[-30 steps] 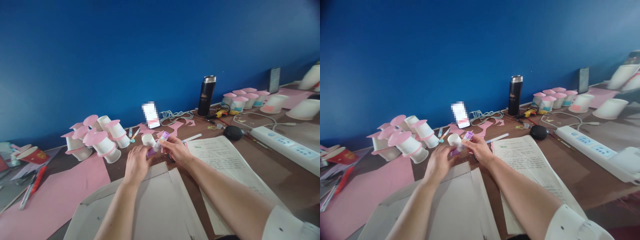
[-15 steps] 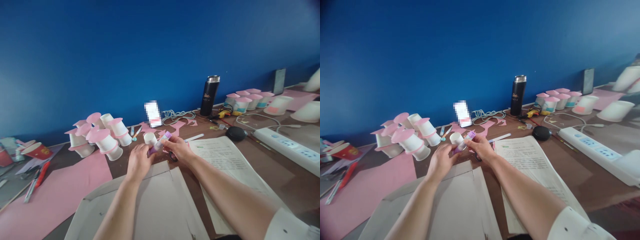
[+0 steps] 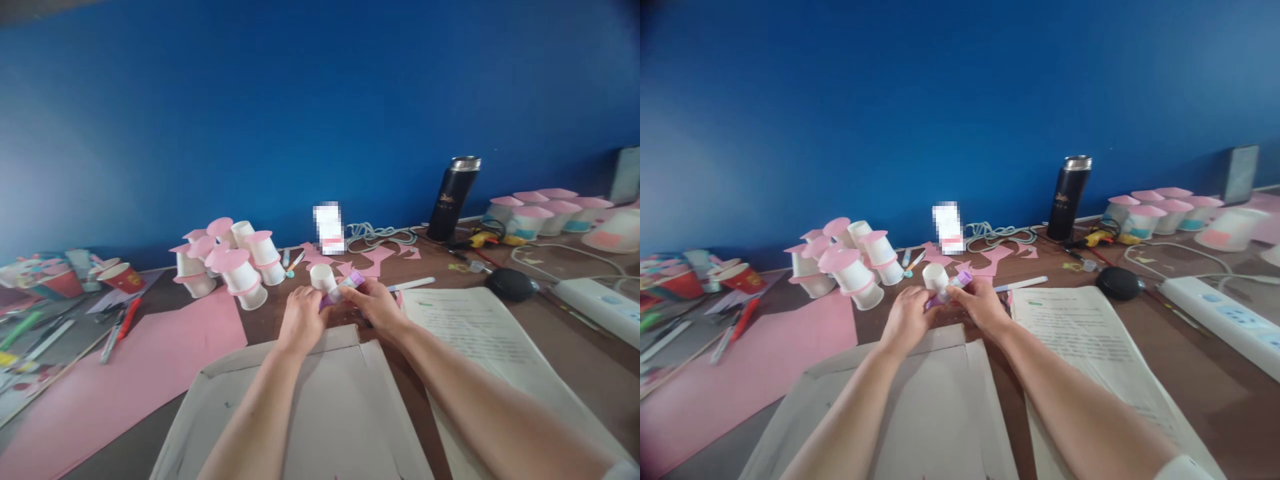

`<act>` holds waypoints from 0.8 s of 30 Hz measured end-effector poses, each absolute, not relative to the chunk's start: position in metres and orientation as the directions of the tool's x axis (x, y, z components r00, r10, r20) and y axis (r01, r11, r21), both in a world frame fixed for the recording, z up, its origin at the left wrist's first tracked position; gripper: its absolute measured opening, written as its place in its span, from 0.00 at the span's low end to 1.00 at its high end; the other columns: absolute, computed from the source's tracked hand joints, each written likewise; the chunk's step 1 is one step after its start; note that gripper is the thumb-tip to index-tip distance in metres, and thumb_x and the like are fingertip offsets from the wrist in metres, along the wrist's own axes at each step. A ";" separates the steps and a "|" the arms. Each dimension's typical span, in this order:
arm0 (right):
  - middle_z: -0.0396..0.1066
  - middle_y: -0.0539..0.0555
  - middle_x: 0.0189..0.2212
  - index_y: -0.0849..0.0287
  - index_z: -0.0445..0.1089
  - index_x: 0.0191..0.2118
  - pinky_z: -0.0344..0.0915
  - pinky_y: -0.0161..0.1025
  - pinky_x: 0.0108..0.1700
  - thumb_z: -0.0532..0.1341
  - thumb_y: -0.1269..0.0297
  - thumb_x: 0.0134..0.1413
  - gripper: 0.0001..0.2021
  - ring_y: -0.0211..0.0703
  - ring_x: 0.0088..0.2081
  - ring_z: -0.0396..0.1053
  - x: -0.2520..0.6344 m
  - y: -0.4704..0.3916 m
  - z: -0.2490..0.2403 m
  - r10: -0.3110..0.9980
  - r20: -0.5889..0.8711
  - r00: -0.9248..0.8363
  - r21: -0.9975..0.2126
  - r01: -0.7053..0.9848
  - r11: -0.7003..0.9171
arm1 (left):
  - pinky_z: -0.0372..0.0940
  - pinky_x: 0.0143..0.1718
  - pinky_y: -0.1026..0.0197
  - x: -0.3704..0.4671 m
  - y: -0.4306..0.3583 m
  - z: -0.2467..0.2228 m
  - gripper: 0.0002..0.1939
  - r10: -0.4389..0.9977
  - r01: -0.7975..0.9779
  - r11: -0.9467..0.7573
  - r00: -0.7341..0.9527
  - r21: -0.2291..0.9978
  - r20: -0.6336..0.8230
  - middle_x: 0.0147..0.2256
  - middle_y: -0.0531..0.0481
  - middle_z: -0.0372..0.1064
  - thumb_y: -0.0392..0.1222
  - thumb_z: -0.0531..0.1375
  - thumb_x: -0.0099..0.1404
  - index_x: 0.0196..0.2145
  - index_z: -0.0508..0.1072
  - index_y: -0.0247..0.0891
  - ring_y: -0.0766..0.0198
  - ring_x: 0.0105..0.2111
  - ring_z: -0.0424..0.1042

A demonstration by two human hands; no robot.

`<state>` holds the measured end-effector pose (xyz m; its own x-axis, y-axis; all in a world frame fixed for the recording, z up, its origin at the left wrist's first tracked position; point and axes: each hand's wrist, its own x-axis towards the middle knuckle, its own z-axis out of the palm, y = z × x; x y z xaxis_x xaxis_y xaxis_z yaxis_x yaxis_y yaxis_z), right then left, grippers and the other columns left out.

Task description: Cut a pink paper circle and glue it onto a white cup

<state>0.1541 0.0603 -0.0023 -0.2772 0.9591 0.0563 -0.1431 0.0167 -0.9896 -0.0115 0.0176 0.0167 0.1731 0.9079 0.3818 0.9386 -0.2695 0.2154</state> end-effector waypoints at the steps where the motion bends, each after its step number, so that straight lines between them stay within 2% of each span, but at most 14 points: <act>1: 0.70 0.50 0.23 0.59 0.72 0.32 0.64 0.37 0.29 0.66 0.52 0.44 0.15 0.41 0.27 0.67 0.153 0.060 -0.004 0.958 0.063 -0.279 -0.987 -0.160 0.018 | 0.60 0.41 0.56 -0.012 0.018 0.017 0.08 0.910 0.940 -0.265 0.170 0.217 0.377 0.33 0.46 0.70 0.43 0.59 0.60 0.35 0.73 0.37 0.56 0.38 0.67; 3: 0.71 0.51 0.27 0.59 0.71 0.34 0.65 0.38 0.32 0.66 0.52 0.45 0.16 0.42 0.28 0.69 0.151 0.060 -0.008 0.948 0.069 -0.309 -0.982 -0.186 0.011 | 0.60 0.41 0.57 -0.013 0.017 0.019 0.09 0.920 0.944 -0.252 0.165 0.213 0.354 0.34 0.46 0.71 0.44 0.58 0.60 0.36 0.74 0.38 0.56 0.39 0.67; 7: 0.69 0.49 0.22 0.59 0.70 0.32 0.63 0.37 0.28 0.67 0.51 0.43 0.16 0.40 0.25 0.67 0.147 0.060 -0.011 0.968 0.047 -0.248 -0.995 -0.096 0.023 | 0.60 0.36 0.59 -0.016 0.014 0.025 0.11 0.963 0.955 -0.187 0.132 0.229 0.237 0.34 0.46 0.72 0.47 0.58 0.60 0.37 0.75 0.40 0.57 0.37 0.69; 11: 0.70 0.50 0.24 0.59 0.71 0.34 0.62 0.35 0.26 0.67 0.50 0.43 0.18 0.40 0.25 0.68 0.148 0.058 -0.006 0.980 0.018 -0.197 -0.984 -0.176 -0.017 | 0.61 0.35 0.60 -0.027 0.001 0.043 0.16 0.986 0.941 -0.093 0.041 0.325 0.163 0.38 0.47 0.73 0.50 0.57 0.60 0.43 0.75 0.45 0.57 0.38 0.71; 14: 0.69 0.51 0.23 0.59 0.71 0.33 0.57 0.33 0.20 0.67 0.49 0.42 0.18 0.41 0.26 0.69 0.154 0.058 -0.002 0.984 -0.041 -0.172 -0.976 -0.203 -0.076 | 0.62 0.36 0.60 -0.056 -0.016 0.062 0.14 0.990 0.932 -0.004 -0.046 0.363 0.130 0.41 0.49 0.73 0.47 0.57 0.60 0.43 0.75 0.48 0.57 0.39 0.71; 16: 0.69 0.52 0.23 0.59 0.71 0.34 0.53 0.33 0.18 0.67 0.49 0.42 0.19 0.43 0.27 0.70 0.156 0.059 0.000 0.982 -0.065 -0.180 -0.973 -0.206 -0.102 | 0.62 0.35 0.61 -0.089 -0.029 0.075 0.13 0.985 0.947 0.109 -0.144 0.301 0.098 0.39 0.50 0.74 0.44 0.56 0.59 0.41 0.76 0.48 0.58 0.38 0.71; 18: 0.69 0.52 0.24 0.60 0.71 0.36 0.51 0.32 0.17 0.67 0.48 0.42 0.20 0.42 0.26 0.70 0.157 0.060 0.001 0.977 -0.081 -0.200 -0.974 -0.190 -0.120 | 0.61 0.33 0.61 -0.129 -0.043 0.084 0.10 0.951 0.946 0.299 -0.306 0.128 0.037 0.34 0.53 0.74 0.42 0.55 0.58 0.33 0.76 0.47 0.58 0.34 0.71; 20: 0.68 0.52 0.23 0.60 0.72 0.37 0.50 0.31 0.17 0.66 0.48 0.43 0.21 0.41 0.25 0.69 0.156 0.058 0.002 0.970 -0.087 -0.227 -0.979 -0.161 -0.126 | 0.60 0.32 0.63 -0.166 -0.055 0.086 0.08 0.877 0.881 0.471 -0.473 -0.042 -0.085 0.32 0.52 0.74 0.39 0.56 0.54 0.28 0.75 0.43 0.59 0.34 0.72; 24: 0.67 0.51 0.22 0.61 0.73 0.40 0.54 0.32 0.18 0.66 0.48 0.42 0.23 0.39 0.23 0.67 0.153 0.054 0.005 0.962 -0.064 -0.265 -0.986 -0.134 -0.103 | 0.59 0.28 0.60 -0.207 -0.074 0.068 0.08 0.787 0.802 0.583 -0.597 -0.131 -0.156 0.30 0.41 0.74 0.42 0.57 0.51 0.24 0.74 0.36 0.53 0.31 0.72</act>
<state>0.1532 0.0544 0.0052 -0.2651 0.9621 -0.0641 -0.1336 -0.1025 -0.9857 -0.2067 -0.0742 0.0678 -0.5973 0.7868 -0.1559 0.8020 0.5828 -0.1312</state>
